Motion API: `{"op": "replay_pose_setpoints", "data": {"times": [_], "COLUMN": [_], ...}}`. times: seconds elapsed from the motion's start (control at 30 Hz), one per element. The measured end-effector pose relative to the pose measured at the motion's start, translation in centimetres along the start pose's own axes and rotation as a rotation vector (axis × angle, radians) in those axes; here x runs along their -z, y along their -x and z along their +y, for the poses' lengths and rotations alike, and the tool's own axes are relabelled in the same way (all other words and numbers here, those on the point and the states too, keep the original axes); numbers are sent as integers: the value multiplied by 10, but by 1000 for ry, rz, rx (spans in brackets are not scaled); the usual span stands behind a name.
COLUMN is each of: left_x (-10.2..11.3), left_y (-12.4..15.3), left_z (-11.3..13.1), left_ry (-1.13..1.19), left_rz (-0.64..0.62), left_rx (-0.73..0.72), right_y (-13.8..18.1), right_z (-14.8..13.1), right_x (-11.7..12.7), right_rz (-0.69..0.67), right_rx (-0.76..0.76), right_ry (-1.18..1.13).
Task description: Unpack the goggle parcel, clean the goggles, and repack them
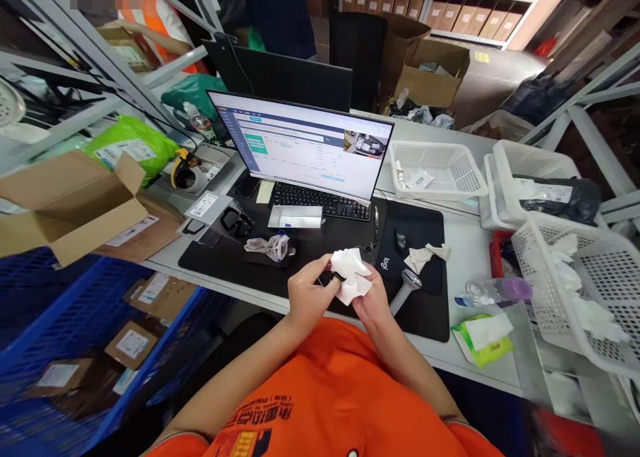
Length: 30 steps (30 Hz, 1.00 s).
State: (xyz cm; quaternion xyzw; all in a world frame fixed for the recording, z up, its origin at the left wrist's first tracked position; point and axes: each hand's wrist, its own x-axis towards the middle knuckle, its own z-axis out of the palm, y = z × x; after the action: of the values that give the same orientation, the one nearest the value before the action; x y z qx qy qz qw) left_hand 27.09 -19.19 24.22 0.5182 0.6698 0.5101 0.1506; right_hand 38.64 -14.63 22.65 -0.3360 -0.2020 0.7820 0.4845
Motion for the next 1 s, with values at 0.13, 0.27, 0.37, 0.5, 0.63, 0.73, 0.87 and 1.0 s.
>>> {"op": "replay_pose_setpoints", "data": {"times": [0.13, 0.27, 0.37, 0.5, 0.63, 0.73, 0.87, 1.0], "left_x": [0, 0, 0, -1, -5, -6, -6, -8], "left_y": [5, 6, 2, -5, -11, -16, -25, -37], "left_z": [7, 16, 21, 20, 16, 14, 13, 10], "left_ry": [-49, -50, -12, -20, -43, -47, -35, -6], "left_rz": [20, 47, 52, 62, 44, 17, -44, -125], "left_rx": [-103, -139, -103, -83, -72, -86, -137, -156], "right_y": [-7, -9, -3, 0, -6, -11, -12, -13], "right_z": [-17, -32, -31, -25, -23, -23, -21, -23], "right_x": [4, 7, 4, 3, 7, 10, 16, 16], "right_rz": [-23, -70, -94, -109, -133, -110, -148, -98], "right_rx": [-99, -162, -65, 28, 8, 18, 108, 171], "right_ry": [-95, -139, -91, -58, -61, -42, 134, 130]}}
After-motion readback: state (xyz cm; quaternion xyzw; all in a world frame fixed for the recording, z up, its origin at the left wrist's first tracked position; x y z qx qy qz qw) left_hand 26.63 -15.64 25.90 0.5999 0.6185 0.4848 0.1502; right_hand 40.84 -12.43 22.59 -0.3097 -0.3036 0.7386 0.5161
